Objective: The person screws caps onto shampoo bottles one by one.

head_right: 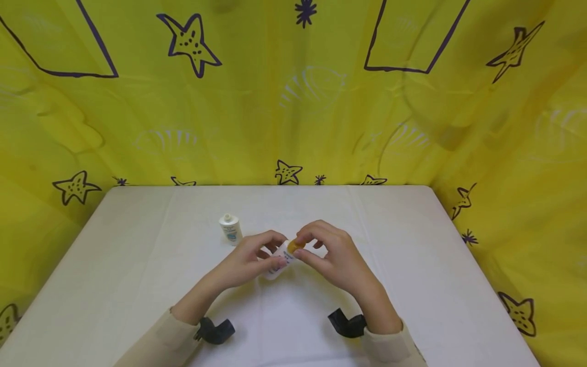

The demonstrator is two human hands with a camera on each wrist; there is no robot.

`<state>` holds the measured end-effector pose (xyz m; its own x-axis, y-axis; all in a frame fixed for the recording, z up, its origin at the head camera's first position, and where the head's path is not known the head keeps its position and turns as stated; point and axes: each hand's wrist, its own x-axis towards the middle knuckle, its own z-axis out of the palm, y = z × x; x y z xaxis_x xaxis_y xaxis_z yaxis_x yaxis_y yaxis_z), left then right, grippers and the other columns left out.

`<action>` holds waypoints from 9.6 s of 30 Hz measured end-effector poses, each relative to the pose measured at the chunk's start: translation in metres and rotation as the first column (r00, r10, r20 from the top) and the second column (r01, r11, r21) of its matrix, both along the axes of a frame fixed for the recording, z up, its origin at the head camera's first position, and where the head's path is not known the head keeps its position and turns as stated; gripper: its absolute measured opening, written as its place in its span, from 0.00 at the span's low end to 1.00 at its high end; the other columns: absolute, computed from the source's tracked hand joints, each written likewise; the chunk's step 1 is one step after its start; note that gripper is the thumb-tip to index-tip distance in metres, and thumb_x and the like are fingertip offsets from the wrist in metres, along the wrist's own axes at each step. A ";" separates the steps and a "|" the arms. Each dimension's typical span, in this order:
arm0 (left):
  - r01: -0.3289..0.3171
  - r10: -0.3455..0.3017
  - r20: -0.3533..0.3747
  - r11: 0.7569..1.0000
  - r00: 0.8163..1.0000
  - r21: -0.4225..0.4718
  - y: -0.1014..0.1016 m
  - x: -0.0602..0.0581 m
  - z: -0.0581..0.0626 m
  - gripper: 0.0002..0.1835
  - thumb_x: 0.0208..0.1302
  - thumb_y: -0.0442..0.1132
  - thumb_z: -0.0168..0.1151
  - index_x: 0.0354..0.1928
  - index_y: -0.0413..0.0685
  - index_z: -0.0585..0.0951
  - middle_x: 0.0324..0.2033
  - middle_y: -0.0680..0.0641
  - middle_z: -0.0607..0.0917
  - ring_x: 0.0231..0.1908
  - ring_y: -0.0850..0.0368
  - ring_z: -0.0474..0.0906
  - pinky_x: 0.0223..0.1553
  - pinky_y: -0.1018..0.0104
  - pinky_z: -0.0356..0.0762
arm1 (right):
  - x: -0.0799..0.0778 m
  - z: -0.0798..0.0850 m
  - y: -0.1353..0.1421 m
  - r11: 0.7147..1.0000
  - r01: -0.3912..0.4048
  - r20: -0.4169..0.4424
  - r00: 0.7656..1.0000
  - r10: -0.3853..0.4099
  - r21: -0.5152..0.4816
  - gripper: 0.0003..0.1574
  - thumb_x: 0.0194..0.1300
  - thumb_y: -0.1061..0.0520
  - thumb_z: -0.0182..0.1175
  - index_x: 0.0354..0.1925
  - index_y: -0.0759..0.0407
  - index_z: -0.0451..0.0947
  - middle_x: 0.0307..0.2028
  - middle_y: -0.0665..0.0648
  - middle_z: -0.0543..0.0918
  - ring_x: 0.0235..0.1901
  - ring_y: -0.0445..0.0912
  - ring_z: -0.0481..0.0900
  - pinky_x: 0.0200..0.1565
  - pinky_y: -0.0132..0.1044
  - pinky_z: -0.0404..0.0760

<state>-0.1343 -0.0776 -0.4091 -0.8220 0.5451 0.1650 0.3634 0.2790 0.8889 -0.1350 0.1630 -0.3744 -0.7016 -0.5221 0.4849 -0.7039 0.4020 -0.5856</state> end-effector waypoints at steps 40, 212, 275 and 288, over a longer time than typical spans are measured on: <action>0.075 -0.075 -0.020 0.997 0.997 0.021 -0.007 -0.003 0.001 0.15 0.70 0.43 0.62 0.56 0.55 0.79 0.43 0.56 0.85 0.44 0.57 0.80 0.44 0.58 0.83 | 0.001 0.005 0.005 0.991 -0.128 0.009 0.992 0.128 0.047 0.24 0.61 0.63 0.69 0.56 0.51 0.82 0.60 0.54 0.81 0.60 0.47 0.79 0.58 0.30 0.77; -0.201 0.205 -0.008 0.968 0.979 0.151 0.119 -0.049 -0.015 0.18 0.64 0.40 0.69 0.56 0.55 0.80 0.50 0.54 0.85 0.48 0.61 0.82 0.48 0.70 0.80 | -0.033 -0.047 0.088 0.954 0.281 0.406 0.888 -0.216 -0.107 0.16 0.65 0.63 0.66 0.50 0.65 0.76 0.44 0.65 0.82 0.40 0.42 0.84 0.39 0.33 0.85; -0.134 0.154 -0.068 0.962 0.986 0.236 0.045 -0.022 0.028 0.23 0.68 0.39 0.64 0.63 0.51 0.73 0.57 0.49 0.80 0.57 0.58 0.77 0.54 0.63 0.81 | -0.035 -0.047 0.069 0.964 0.256 0.546 0.819 -0.177 -0.071 0.21 0.68 0.54 0.65 0.53 0.66 0.77 0.51 0.63 0.82 0.47 0.37 0.83 0.48 0.28 0.82; -0.224 0.295 -0.177 0.915 0.939 0.334 -0.036 0.009 0.046 0.24 0.66 0.32 0.65 0.62 0.47 0.73 0.56 0.48 0.79 0.56 0.52 0.78 0.56 0.62 0.80 | -0.028 -0.037 -0.005 0.998 0.044 0.476 0.880 -0.016 -0.048 0.19 0.66 0.58 0.66 0.55 0.52 0.79 0.54 0.62 0.82 0.52 0.49 0.82 0.54 0.48 0.82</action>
<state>-0.1254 -0.1136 -0.3628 -0.8513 0.2115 0.4802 0.5100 0.1185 0.8520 -0.1629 0.1580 -0.4112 -0.8698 -0.4793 0.1173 -0.3240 0.3754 -0.8684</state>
